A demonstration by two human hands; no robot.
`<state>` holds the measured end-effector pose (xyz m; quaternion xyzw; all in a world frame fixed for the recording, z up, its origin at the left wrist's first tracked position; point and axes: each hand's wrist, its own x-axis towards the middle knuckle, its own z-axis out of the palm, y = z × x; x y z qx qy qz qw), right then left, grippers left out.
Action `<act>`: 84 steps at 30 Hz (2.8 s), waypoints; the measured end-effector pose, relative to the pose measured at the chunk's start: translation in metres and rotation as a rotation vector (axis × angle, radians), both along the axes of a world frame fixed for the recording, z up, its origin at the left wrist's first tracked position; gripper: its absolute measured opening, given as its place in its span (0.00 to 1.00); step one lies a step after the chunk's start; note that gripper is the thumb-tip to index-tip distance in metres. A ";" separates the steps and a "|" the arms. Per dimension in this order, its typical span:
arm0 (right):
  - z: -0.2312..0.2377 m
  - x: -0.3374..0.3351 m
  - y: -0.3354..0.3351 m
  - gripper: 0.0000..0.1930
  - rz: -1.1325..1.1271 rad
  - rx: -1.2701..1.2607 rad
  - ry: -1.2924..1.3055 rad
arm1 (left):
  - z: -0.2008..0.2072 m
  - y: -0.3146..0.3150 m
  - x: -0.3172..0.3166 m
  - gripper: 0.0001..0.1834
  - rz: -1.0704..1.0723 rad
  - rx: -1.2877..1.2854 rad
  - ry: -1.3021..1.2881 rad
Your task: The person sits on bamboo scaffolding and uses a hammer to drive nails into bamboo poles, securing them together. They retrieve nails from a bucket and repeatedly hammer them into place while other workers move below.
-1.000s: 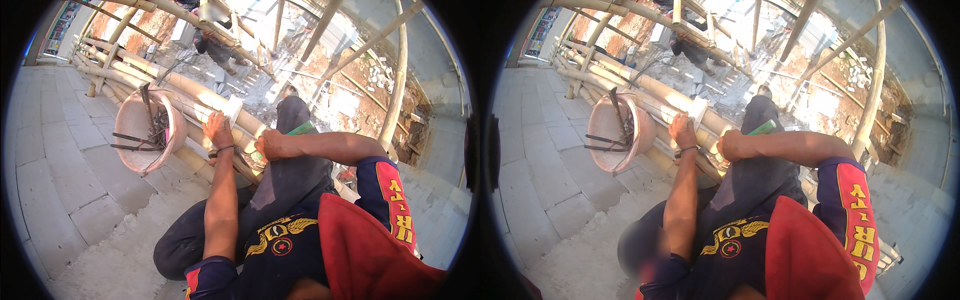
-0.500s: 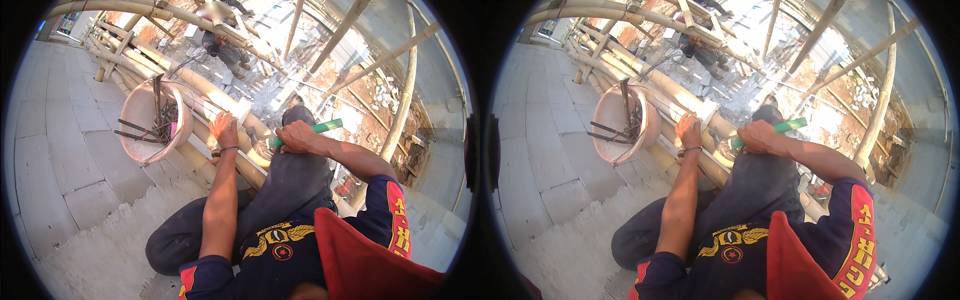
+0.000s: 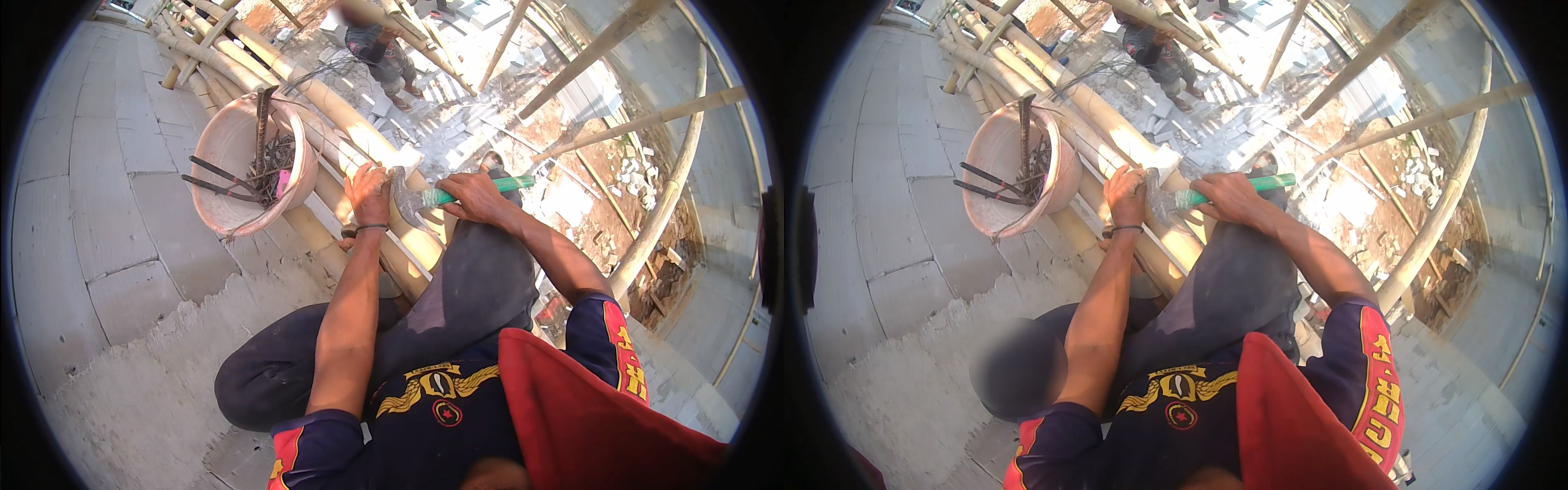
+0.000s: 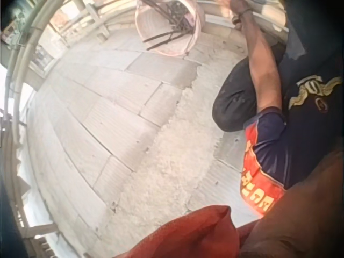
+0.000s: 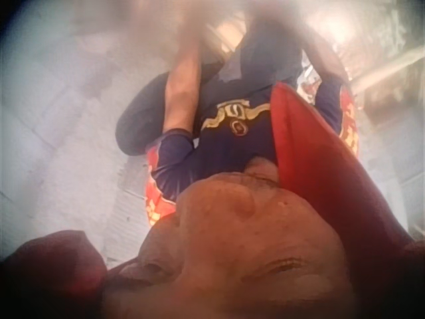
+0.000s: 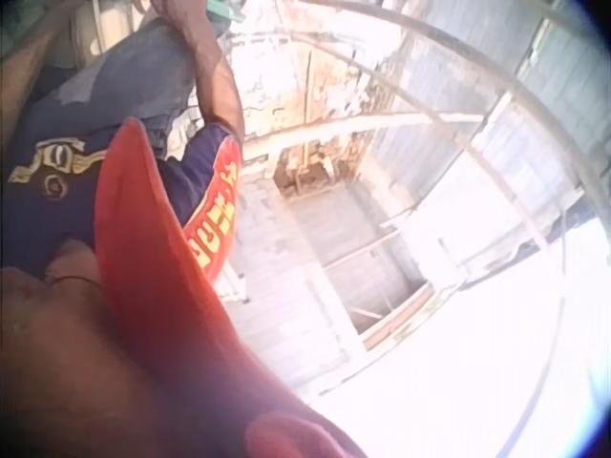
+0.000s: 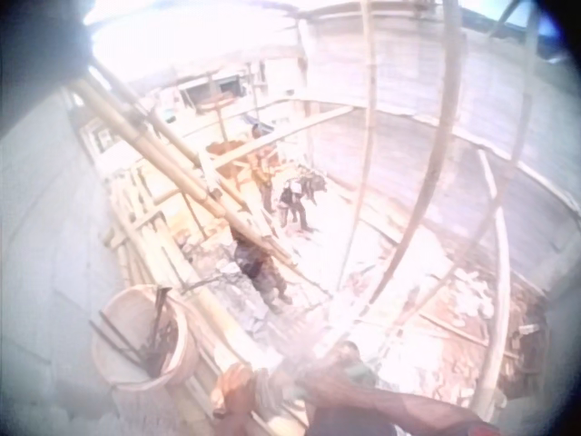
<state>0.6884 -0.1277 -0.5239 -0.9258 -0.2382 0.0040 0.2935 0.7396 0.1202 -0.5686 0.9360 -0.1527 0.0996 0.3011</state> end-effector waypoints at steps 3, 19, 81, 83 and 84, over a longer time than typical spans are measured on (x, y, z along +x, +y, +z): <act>-0.003 0.002 -0.001 0.17 -0.036 0.092 0.188 | 0.003 -0.001 0.000 0.11 -0.001 -0.011 -0.008; -0.030 0.027 0.002 0.15 0.019 -0.018 0.110 | 0.004 -0.001 0.000 0.11 0.008 0.037 0.008; -0.004 0.031 0.014 0.12 -0.019 -0.322 0.294 | 0.025 0.011 -0.018 0.23 0.363 0.458 0.340; -0.007 0.030 0.013 0.12 -0.020 -0.298 0.285 | 0.022 0.013 -0.018 0.21 0.310 0.433 0.316; -0.008 0.029 0.012 0.12 -0.019 -0.292 0.287 | 0.021 0.015 -0.017 0.20 0.283 0.422 0.306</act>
